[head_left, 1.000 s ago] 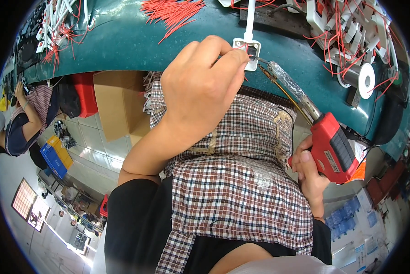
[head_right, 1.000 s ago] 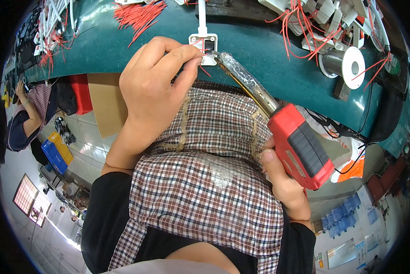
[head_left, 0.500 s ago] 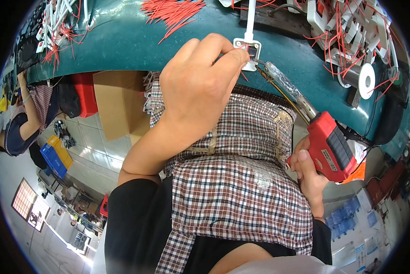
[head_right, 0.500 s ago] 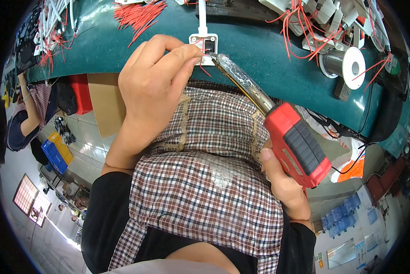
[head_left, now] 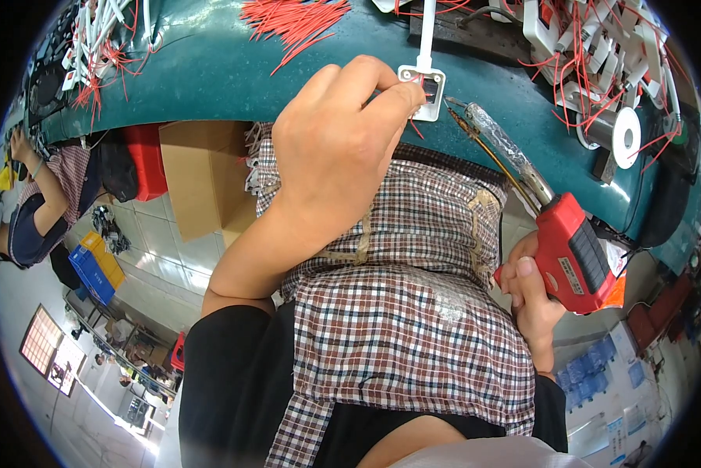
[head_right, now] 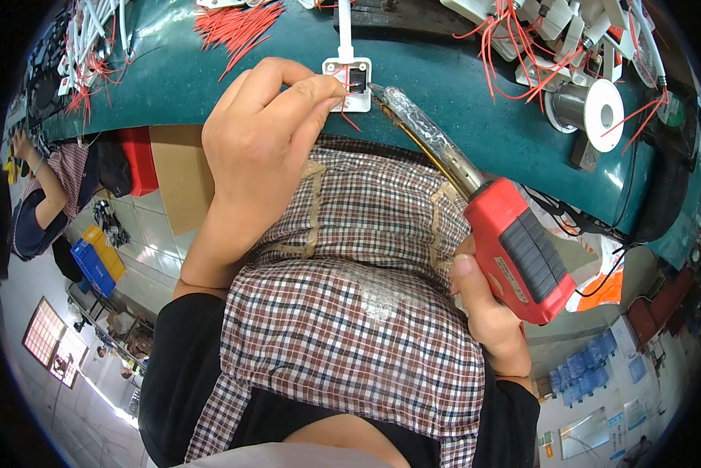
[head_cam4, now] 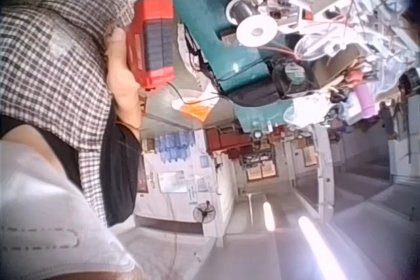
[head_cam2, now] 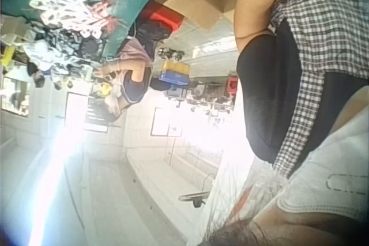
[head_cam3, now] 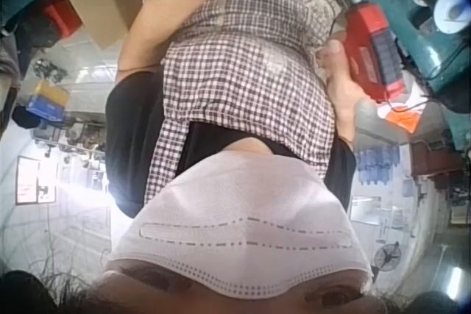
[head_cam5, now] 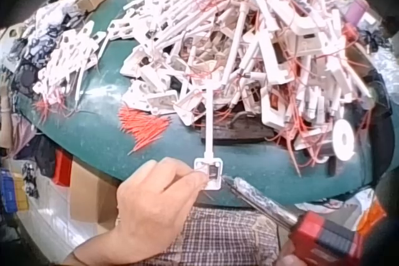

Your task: The person solders wires to electrical switch assemblies. They position the wires inside each switch housing by hand and solder the connections using a soldering iron.

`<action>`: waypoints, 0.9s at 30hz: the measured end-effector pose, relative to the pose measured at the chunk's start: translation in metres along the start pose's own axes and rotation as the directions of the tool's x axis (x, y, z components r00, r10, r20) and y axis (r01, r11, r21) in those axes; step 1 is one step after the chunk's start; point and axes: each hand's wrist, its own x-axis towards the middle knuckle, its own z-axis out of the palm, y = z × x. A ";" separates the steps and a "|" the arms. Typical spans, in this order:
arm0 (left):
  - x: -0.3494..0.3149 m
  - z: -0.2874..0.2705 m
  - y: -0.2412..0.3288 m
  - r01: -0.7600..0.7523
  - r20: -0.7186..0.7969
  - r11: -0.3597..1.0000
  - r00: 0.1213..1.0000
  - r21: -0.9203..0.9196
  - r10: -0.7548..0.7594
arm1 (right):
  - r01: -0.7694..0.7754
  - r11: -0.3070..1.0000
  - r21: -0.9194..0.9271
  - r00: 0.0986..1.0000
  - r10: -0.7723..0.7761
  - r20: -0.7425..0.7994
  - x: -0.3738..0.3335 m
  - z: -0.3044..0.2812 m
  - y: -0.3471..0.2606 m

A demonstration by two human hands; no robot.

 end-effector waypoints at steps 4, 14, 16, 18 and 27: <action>-0.001 0.000 0.000 -0.002 0.006 1.000 1.000 0.002 0.002 | 0.021 1.000 -0.002 0.999 -0.021 0.030 0.001 -0.004 0.003; 0.000 -0.002 0.001 -0.003 0.013 1.000 1.000 -0.019 0.004 | 0.008 1.000 -0.004 1.000 -0.008 -0.014 -0.003 -0.004 0.005; -0.001 0.000 0.000 -0.017 -0.008 0.999 1.000 -0.035 0.016 | -0.002 1.000 0.011 0.999 0.002 -0.032 -0.003 -0.004 0.005; 0.000 0.000 0.001 -0.018 -0.011 1.000 1.000 -0.025 0.018 | -0.013 1.000 0.027 0.999 0.014 -0.049 -0.004 -0.004 0.005; 0.015 -0.009 0.002 -0.005 -0.022 1.000 1.000 -0.023 0.004 | 0.031 0.997 0.074 0.998 -0.027 -0.064 -0.002 -0.007 0.008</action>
